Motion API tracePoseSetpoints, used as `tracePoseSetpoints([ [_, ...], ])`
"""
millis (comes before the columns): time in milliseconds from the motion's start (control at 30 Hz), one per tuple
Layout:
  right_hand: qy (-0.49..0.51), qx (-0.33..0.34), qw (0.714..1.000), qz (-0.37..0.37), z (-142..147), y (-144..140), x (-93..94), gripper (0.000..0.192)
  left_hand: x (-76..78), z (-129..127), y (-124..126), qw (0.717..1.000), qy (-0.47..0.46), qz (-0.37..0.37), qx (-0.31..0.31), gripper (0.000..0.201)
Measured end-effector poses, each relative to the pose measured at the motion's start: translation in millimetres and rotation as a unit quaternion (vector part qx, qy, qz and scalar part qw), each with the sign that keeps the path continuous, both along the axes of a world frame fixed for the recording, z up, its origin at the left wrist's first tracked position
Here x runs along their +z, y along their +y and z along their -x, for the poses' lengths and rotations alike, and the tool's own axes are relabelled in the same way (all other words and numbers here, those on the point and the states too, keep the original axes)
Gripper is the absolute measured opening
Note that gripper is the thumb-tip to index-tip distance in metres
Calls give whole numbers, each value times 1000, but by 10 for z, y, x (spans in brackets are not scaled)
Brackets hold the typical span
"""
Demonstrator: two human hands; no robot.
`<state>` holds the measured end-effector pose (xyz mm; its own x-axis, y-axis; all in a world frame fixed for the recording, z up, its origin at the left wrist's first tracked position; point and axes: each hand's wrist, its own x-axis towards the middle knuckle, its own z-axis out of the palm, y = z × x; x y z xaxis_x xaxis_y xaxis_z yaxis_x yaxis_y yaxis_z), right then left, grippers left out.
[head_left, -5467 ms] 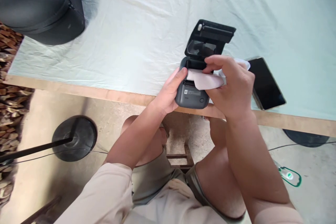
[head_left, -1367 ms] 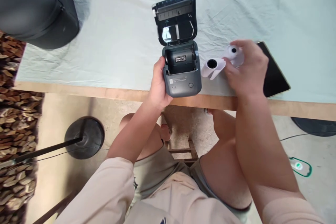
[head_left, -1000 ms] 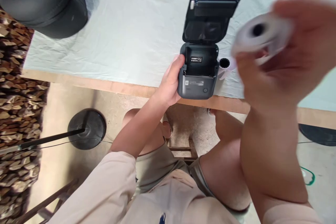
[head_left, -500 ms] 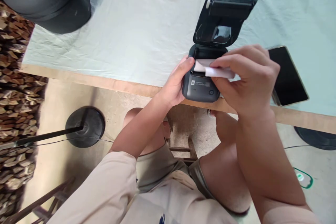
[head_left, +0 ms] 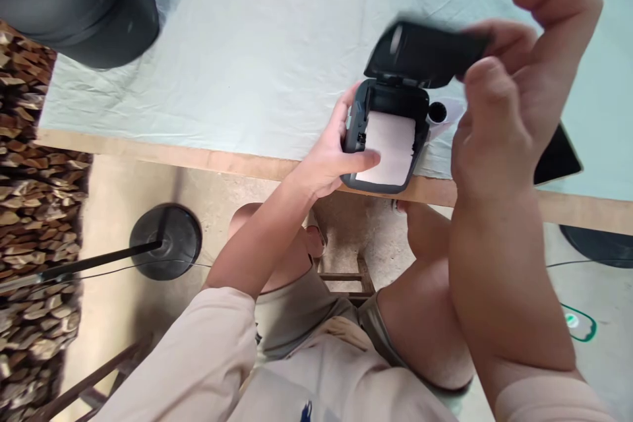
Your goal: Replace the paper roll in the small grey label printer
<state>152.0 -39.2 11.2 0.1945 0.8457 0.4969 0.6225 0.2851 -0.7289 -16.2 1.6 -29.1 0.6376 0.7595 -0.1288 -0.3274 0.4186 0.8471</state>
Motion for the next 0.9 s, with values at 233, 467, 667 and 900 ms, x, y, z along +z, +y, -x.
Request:
tracePoseSetpoints([
  [233,-47,48,995,67,49,-36,15,37,40,3,-56,996,-46,52,52,50],
  [467,-139,78,981,106,207,-166,221,37,50,-3,-80,996,-3,72,55,43],
  [667,-123,77,987,70,145,-87,104,31,83,-24,-36,996,-52,68,34,33],
  [900,-43,15,999,22,-1,-119,100,27,34,-49,55,989,-38,124,69,51],
])
